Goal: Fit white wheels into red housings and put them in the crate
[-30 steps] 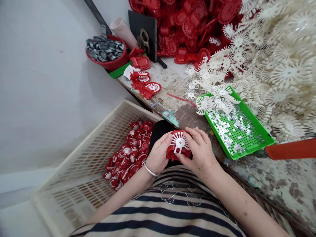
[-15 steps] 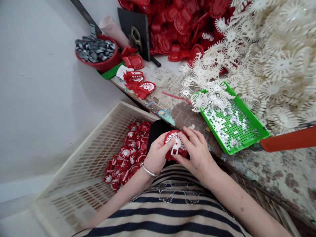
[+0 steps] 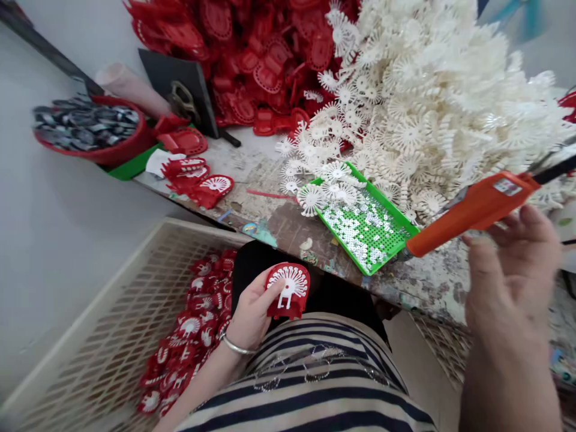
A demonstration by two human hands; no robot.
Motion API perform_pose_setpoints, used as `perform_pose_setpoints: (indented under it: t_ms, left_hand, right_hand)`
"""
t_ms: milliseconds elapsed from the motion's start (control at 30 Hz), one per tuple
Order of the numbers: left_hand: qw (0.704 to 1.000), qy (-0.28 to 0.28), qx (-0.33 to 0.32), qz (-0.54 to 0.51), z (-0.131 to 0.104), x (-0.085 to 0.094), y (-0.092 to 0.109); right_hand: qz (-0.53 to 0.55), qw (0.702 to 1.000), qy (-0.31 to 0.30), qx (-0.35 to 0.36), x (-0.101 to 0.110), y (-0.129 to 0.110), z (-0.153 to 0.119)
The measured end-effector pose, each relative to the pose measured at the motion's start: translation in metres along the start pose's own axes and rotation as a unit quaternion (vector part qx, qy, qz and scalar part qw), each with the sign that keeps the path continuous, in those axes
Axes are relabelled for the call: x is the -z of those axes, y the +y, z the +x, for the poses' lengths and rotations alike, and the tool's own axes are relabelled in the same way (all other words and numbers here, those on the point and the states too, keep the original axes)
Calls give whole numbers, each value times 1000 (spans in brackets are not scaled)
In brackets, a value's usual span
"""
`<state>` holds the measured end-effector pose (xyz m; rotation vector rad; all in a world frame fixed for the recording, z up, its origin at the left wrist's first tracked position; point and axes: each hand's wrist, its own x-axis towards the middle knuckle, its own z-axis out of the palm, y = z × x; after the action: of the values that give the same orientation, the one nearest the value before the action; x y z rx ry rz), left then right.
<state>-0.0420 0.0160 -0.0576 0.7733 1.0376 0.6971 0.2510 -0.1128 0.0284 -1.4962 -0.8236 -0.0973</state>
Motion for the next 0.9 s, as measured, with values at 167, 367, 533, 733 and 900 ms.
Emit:
perform_pose_setpoints:
  t_ms: [167, 367, 533, 733, 900]
  left_hand:
    - [1000, -9, 3, 26, -2, -3, 0]
    - [998, -37, 16, 47, -5, 0, -6]
    - [997, -55, 32, 46, -4, 0, -8]
    - [997, -53, 39, 39, -3, -3, -10]
    - [997, -48, 51, 21, -4, -4, -11]
  right_hand:
    - [115, 987, 23, -106, -37, 9, 7]
    - [103, 987, 47, -113, -47, 19, 15]
    - [115, 980, 46, -153, -55, 22, 15]
    - [72, 979, 52, -185, -62, 22, 14]
    - [2, 984, 24, -177, -63, 17, 11]
